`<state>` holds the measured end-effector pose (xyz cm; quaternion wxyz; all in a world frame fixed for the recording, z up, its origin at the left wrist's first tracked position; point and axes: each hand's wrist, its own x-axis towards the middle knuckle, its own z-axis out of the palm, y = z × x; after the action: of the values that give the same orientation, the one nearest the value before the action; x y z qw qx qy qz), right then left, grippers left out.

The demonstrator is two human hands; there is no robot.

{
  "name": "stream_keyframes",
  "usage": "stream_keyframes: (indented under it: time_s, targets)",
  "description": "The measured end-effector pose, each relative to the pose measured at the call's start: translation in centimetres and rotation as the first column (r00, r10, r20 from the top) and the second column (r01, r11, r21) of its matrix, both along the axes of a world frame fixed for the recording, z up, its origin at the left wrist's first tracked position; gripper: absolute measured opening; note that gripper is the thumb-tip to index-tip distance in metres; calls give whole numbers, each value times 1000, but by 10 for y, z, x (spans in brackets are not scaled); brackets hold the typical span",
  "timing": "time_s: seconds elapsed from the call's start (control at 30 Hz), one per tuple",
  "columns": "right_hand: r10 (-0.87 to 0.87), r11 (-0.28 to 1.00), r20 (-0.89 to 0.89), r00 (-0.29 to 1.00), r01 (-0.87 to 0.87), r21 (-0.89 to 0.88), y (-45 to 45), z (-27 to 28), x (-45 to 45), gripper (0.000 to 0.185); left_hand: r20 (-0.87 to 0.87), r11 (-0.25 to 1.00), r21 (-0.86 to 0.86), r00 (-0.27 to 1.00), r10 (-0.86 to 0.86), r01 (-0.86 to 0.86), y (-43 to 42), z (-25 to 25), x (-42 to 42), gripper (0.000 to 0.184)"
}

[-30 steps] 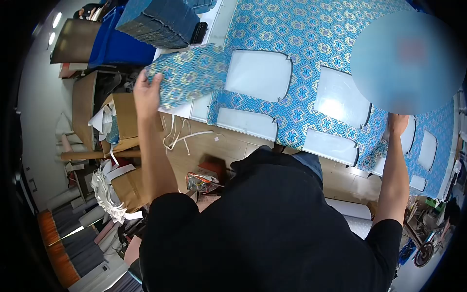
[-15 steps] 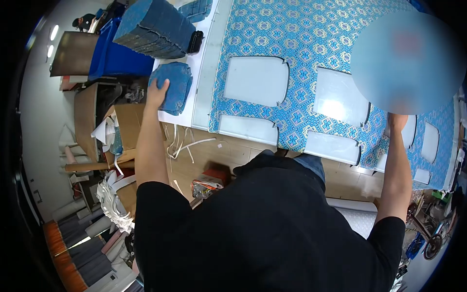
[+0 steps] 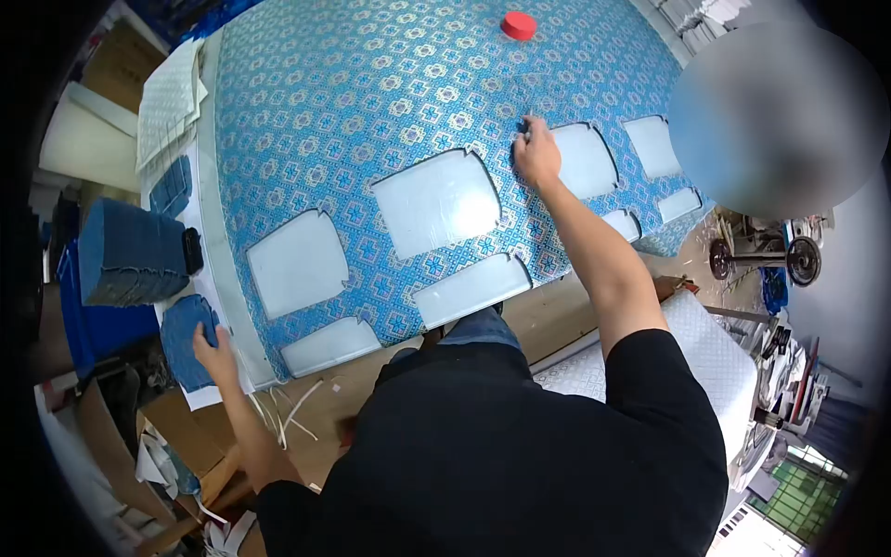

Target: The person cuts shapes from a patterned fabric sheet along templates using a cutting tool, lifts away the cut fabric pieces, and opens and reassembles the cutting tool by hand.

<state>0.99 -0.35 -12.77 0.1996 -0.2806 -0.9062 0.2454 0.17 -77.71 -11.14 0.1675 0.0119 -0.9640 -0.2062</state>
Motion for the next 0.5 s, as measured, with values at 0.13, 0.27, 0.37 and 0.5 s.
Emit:
stream_keyframes:
  time_s: [0.13,0.27,0.37,0.5]
  targets:
    - [178,933,-167,970,-221,-286,-33,-6,-30,37,94,985,69,982,-165,159,142,19,30,52]
    - [133,743,-490,861,-414,-526,-57,0,-37,32,117,889,327,920,-373,319,243,18,25,51]
    - [70,864,-371,926,-242,-442,-60,4,-7,29,196,810,527,891,-409,256,300,20,10,53]
    - [20,999,-171,985,-14,37,-50,6,55,23,376,789,615,878,-295,2,352,10,-17,65]
